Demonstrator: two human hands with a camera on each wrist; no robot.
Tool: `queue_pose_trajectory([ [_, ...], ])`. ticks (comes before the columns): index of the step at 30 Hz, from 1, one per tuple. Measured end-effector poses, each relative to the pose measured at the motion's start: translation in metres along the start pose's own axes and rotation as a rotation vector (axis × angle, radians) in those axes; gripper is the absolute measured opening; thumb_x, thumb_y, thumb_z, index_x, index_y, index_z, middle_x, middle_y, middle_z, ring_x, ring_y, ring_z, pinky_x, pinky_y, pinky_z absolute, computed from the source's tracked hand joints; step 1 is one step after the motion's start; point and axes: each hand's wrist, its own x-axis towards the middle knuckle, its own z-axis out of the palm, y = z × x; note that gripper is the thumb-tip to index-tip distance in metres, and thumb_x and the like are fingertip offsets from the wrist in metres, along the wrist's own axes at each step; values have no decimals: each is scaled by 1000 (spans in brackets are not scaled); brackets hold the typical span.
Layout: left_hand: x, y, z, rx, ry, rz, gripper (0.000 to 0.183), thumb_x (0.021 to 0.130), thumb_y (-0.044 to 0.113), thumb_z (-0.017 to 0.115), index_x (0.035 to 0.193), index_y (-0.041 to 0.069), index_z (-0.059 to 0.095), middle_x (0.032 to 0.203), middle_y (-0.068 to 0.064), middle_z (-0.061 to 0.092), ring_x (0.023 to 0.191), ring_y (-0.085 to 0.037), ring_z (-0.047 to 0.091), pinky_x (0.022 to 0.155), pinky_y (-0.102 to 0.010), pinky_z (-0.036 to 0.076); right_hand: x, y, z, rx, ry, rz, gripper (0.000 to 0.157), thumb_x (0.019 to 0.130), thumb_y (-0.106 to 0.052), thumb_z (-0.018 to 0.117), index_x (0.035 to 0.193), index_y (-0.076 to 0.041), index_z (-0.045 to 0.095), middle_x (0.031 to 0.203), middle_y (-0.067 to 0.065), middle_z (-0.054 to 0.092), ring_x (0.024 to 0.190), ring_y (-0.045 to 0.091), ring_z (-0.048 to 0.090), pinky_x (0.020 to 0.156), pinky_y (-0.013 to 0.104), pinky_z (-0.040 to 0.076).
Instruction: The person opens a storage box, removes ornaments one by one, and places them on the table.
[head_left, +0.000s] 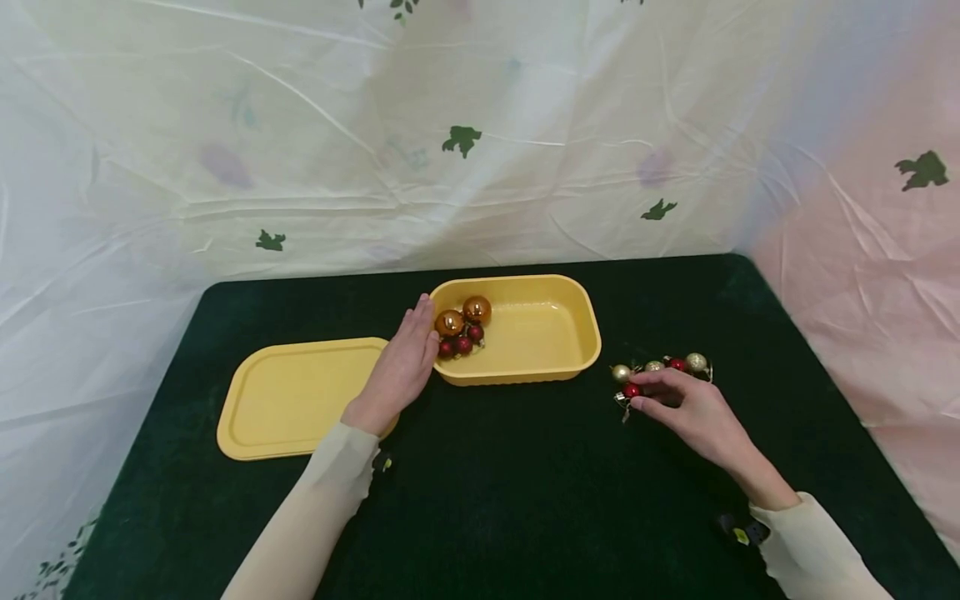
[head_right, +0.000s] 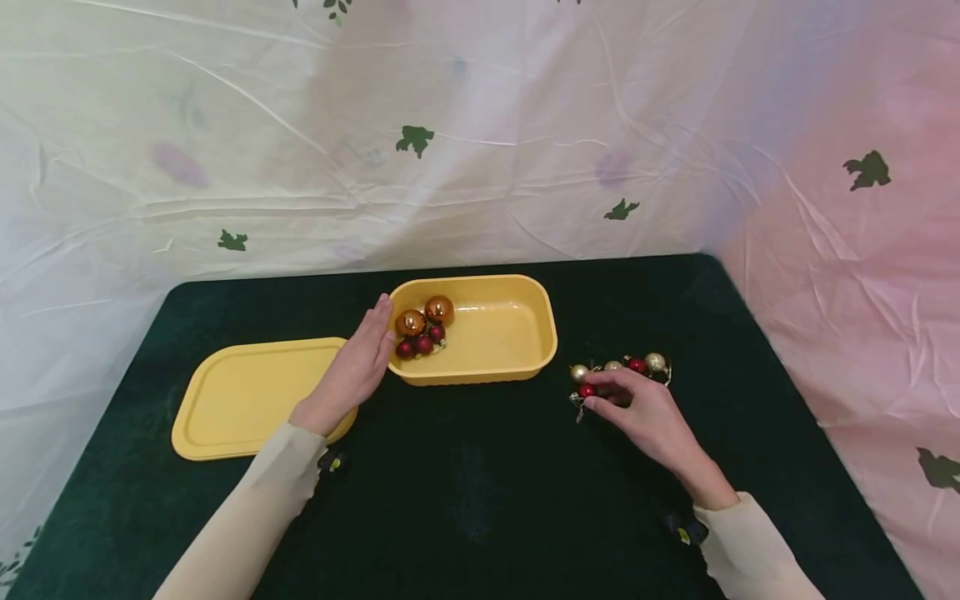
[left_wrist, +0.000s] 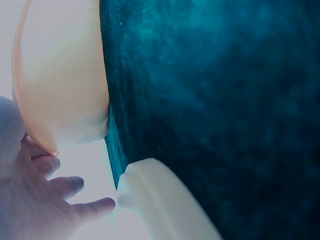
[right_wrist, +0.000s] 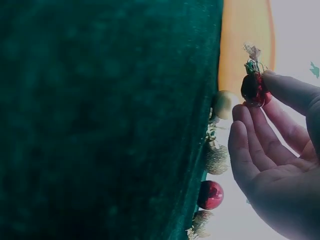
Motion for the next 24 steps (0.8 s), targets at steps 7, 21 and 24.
queue_pose_trajectory([
  [7,0,0,0,9,-1,-5,59,114,26,35,166,5,13,174,-12,9,159,-23,12,128,-44,13,0,-1,2,-10,-9,-8,29,97,-23,74,125,-13,71,117,7,70,95,17,71,76,24,58],
  [21,-1,0,0,4,2,-10,60,114,26,35,166,6,13,174,-11,9,159,-23,12,128,-44,13,2,1,4,-32,-60,1,30,96,-20,75,124,-12,71,113,4,70,97,17,70,79,23,57],
  [24,-1,0,1,1,4,-3,60,114,26,35,166,5,13,174,-11,9,159,-23,12,128,-43,13,2,1,4,-39,-65,-1,29,96,-19,75,123,-11,71,113,4,71,97,17,70,79,23,57],
])
